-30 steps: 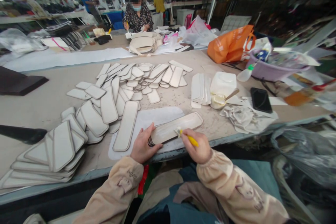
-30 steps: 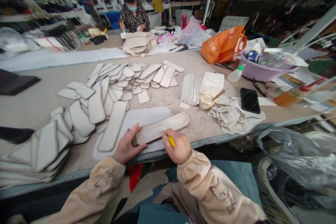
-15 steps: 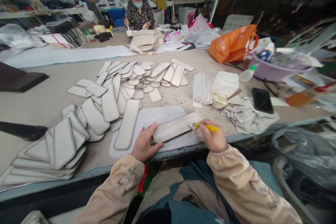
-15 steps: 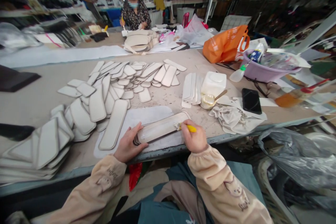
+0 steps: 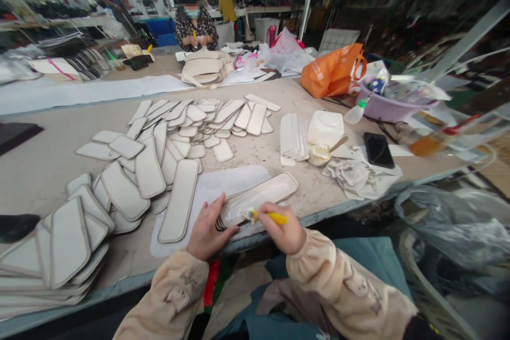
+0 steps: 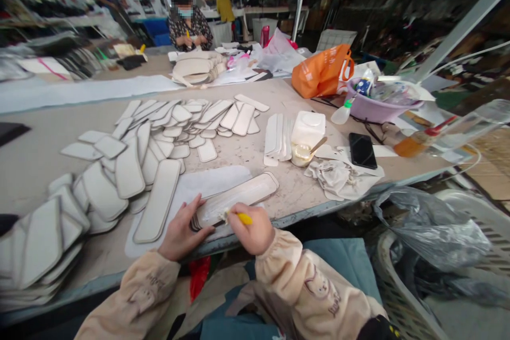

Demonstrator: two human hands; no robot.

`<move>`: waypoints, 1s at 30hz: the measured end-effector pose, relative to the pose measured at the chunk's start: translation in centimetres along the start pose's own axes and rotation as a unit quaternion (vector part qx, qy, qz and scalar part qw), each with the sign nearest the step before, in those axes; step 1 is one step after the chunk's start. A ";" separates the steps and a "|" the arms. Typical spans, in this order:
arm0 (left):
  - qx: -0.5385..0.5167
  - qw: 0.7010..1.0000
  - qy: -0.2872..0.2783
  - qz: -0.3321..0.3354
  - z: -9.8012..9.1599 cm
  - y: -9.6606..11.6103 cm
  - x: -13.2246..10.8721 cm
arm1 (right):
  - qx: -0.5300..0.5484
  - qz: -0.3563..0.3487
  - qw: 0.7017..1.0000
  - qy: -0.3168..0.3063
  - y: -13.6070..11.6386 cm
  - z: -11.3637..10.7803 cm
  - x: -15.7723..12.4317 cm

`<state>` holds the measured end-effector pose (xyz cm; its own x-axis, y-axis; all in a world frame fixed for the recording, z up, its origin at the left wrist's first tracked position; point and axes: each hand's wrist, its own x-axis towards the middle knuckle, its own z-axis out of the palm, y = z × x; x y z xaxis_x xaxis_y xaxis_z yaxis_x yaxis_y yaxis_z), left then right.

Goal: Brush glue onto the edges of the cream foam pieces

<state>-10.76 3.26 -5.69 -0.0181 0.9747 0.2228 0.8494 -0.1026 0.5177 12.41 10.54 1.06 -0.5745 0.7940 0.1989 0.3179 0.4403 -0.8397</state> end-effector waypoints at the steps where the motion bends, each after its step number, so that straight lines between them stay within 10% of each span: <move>1: 0.001 1.000 -0.001 0.000 0.0 0.0 0.0 | -0.005 0.017 1.000 0.025 0.7 -0.9 0.1; 8: 0.006 1.000 0.000 0.001 -0.2 0.1 0.0 | -0.083 0.085 0.966 0.229 4.9 -6.3 1.0; 17: 0.019 1.000 -0.004 0.007 0.1 -0.2 -0.1 | -0.178 -0.138 0.974 -0.002 1.5 0.2 0.6; 25: 0.029 1.000 0.004 0.009 0.3 -0.4 0.1 | -0.306 -0.047 0.930 0.197 4.6 -3.9 1.0; 30: 0.030 0.999 0.010 0.015 0.3 -0.6 0.0 | -0.284 -0.159 0.942 0.079 2.5 -0.1 0.1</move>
<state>-11.08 3.37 -6.24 -0.0024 0.9669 0.2552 0.8799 -0.1192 0.4599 13.21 11.75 -1.02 -0.6044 0.6161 0.5051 0.5257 0.7848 -0.3282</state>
